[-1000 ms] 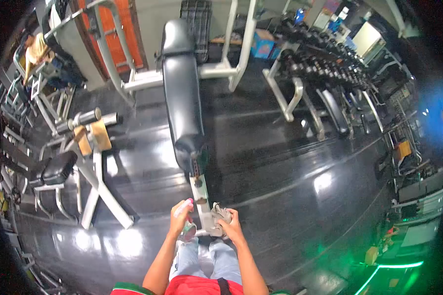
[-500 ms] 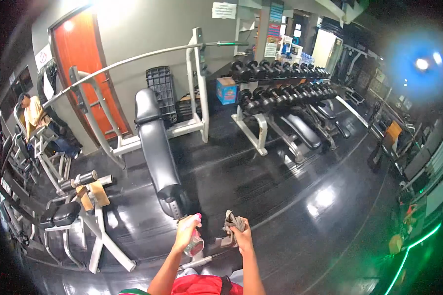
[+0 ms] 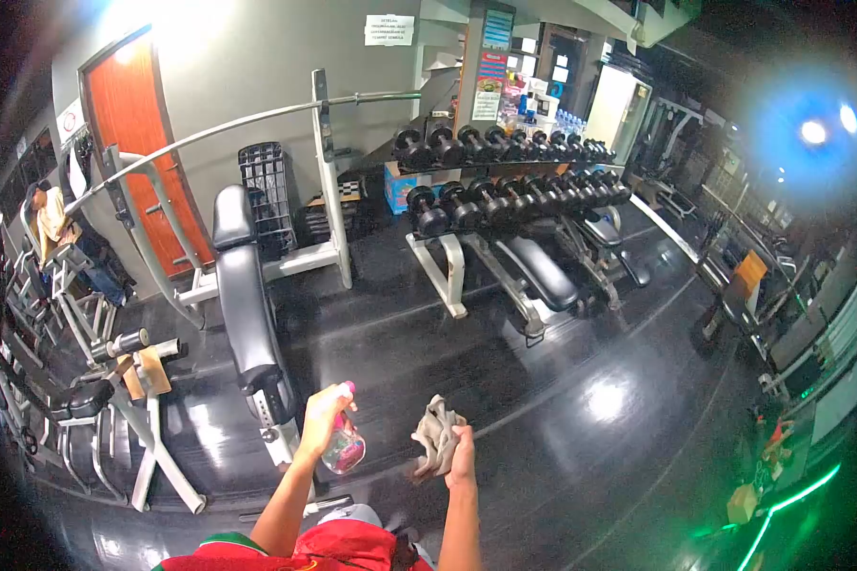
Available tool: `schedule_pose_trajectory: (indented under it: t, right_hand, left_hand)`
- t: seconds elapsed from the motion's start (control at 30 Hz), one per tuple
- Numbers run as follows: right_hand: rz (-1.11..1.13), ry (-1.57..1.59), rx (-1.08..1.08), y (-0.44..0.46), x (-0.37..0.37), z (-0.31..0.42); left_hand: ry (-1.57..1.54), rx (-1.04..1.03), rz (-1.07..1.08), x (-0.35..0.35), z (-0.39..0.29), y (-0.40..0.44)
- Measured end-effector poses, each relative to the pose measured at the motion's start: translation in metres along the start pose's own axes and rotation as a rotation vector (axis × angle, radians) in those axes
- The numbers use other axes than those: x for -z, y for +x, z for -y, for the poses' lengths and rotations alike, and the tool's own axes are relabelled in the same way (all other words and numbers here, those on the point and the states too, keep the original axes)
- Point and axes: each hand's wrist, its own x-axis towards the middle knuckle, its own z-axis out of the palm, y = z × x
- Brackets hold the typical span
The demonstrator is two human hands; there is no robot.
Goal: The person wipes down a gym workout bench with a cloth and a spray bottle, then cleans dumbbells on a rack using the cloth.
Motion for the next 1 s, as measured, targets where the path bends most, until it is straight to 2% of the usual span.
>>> schedule_pose_trajectory:
  t: [0.1,0.17,0.2,0.3,0.33,0.5,0.57,0.83,1.0]
  right_hand:
    - [0.093,0.029,-0.064,0.026,0.005,0.012]
    - [0.097,-0.157,0.036,0.045,-0.002,0.02]
    - [0.098,-0.048,0.02,0.047,-0.016,0.035]
    - [0.116,-0.163,0.127,0.097,-0.013,0.047]
    - [0.114,-0.116,0.121,0.117,-0.014,0.055]
    - [0.177,-0.241,0.147,0.224,-0.037,0.115]
    - [0.158,-0.277,0.116,0.258,-0.049,0.143]
    - [0.059,-0.227,0.067,0.392,-0.023,0.211]
    - [0.043,-0.245,0.092,0.488,-0.007,0.236]
  left_hand:
    - [-0.081,0.011,-0.012,-0.024,-0.015,0.019]
    - [-0.136,0.015,-0.037,-0.031,-0.011,0.038]
    - [-0.142,0.001,-0.034,-0.035,-0.009,0.05]
    - [-0.145,-0.026,-0.054,-0.046,-0.004,0.091]
    - [-0.1,-0.043,-0.065,-0.051,-0.006,0.108]
    - [-0.123,-0.127,-0.093,-0.071,-0.01,0.218]
    - [-0.146,-0.058,-0.109,-0.086,-0.018,0.264]
    - [-0.04,-0.087,-0.028,-0.135,-0.024,0.432]
    - [-0.027,-0.105,-0.069,-0.161,-0.011,0.518]
